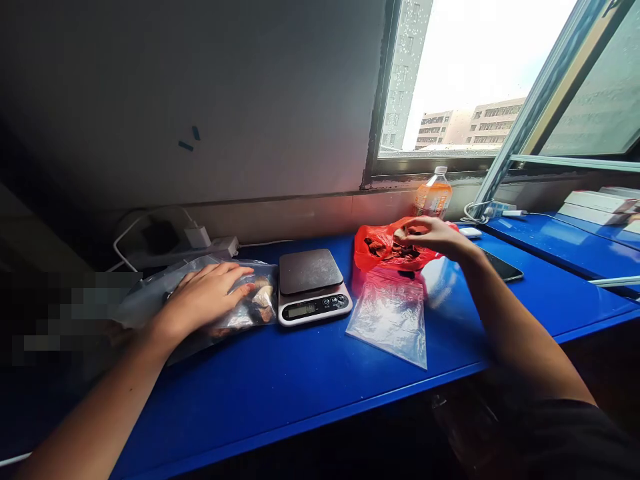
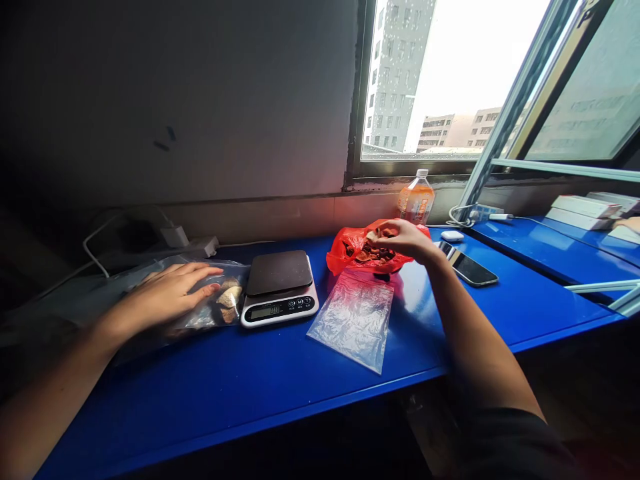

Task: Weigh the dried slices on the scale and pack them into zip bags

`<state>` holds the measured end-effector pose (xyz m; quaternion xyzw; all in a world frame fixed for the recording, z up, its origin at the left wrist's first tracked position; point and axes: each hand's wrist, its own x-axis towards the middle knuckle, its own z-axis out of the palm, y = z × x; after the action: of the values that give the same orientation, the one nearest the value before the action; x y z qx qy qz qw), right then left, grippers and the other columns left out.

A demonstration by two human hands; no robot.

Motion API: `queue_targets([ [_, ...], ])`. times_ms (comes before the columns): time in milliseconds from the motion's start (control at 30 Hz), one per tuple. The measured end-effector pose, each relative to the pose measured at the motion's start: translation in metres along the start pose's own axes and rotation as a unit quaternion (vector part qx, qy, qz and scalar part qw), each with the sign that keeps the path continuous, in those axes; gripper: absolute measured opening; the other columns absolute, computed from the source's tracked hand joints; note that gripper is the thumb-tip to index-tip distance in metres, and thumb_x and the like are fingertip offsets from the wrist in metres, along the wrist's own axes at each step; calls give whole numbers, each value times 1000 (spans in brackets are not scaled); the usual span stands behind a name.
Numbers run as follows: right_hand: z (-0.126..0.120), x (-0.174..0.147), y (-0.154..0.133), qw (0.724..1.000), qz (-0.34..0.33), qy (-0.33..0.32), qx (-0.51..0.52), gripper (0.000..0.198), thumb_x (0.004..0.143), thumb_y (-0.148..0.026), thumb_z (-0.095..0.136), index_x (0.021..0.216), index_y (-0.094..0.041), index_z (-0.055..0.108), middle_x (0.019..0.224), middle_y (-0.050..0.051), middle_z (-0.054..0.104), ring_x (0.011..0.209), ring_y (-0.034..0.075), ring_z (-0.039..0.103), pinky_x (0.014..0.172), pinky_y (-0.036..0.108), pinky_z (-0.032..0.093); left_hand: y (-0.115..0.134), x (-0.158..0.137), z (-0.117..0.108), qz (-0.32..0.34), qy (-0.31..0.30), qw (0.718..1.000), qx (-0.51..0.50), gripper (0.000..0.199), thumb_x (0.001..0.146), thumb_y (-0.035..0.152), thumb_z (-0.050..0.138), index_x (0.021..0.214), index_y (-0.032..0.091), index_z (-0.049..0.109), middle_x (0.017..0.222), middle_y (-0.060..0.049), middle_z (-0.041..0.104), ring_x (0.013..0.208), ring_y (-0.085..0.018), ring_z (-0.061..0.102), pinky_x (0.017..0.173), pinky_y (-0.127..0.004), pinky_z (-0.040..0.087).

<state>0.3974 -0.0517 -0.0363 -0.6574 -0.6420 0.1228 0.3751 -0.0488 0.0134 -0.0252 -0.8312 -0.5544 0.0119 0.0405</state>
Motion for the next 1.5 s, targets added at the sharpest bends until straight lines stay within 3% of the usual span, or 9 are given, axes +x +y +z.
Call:
queue_targets([
  [167,-34,-22,-10,940,-12,50,337,23,78,-31,62,98,-19,65,112,11,68,103,19,65,94,35,47,-2,2,4,12,14,1000,-3,60,91,56,28,136,27,55,145,-7,51,131,-33,46,105,-52,36],
  [300,-20,-12,-35,912,-62,-8,406,22,82,-30,48,98,-22,62,120,8,66,111,17,63,100,37,45,-4,4,6,8,19,1000,-3,59,91,56,29,136,28,55,143,-8,52,130,-34,47,105,-53,36],
  [400,13,9,-62,931,-69,-108,341,29,77,-34,60,102,-21,65,115,8,67,104,19,65,95,38,50,-4,3,7,9,12,1000,4,57,92,54,30,136,28,55,144,-7,52,131,-33,46,106,-53,35],
  [533,75,35,-97,969,-158,-182,62,32,72,-37,72,97,-16,70,99,8,69,91,20,64,80,33,52,-4,1,9,19,21,1000,2,54,93,51,32,135,27,56,145,-6,51,132,-31,45,108,-51,35],
  [667,122,48,-119,939,-248,-210,-112,28,72,-31,73,93,-13,73,93,10,67,86,19,62,78,30,51,-4,0,10,23,24,999,1,52,94,49,34,136,26,55,144,-6,52,132,-30,46,108,-50,35],
  [800,124,53,-125,934,-244,-239,-110,47,75,-47,71,111,-16,71,107,12,68,92,21,64,84,33,51,-1,-3,8,18,14,1000,2,50,96,49,34,137,28,53,147,-5,49,135,-30,43,109,-51,32],
  [900,106,51,-117,958,-225,-175,-43,59,78,-49,67,126,-17,61,120,13,65,100,22,64,87,35,52,1,-4,6,22,8,1000,3,48,95,48,36,135,29,55,145,-5,50,133,-30,44,108,-50,33],
  [1100,62,27,-65,981,-115,120,96,35,77,-40,63,105,-19,63,90,6,67,84,19,66,81,38,55,-1,-4,10,36,15,999,0,49,93,47,37,133,27,57,142,-7,53,131,-32,45,108,-52,33],
  [1500,24,-12,-46,981,-24,192,-24,48,77,-47,67,113,-17,54,88,7,62,77,20,65,70,34,55,0,-5,5,31,12,999,-22,58,87,49,32,133,25,59,140,-7,55,130,-32,46,107,-52,35],
])
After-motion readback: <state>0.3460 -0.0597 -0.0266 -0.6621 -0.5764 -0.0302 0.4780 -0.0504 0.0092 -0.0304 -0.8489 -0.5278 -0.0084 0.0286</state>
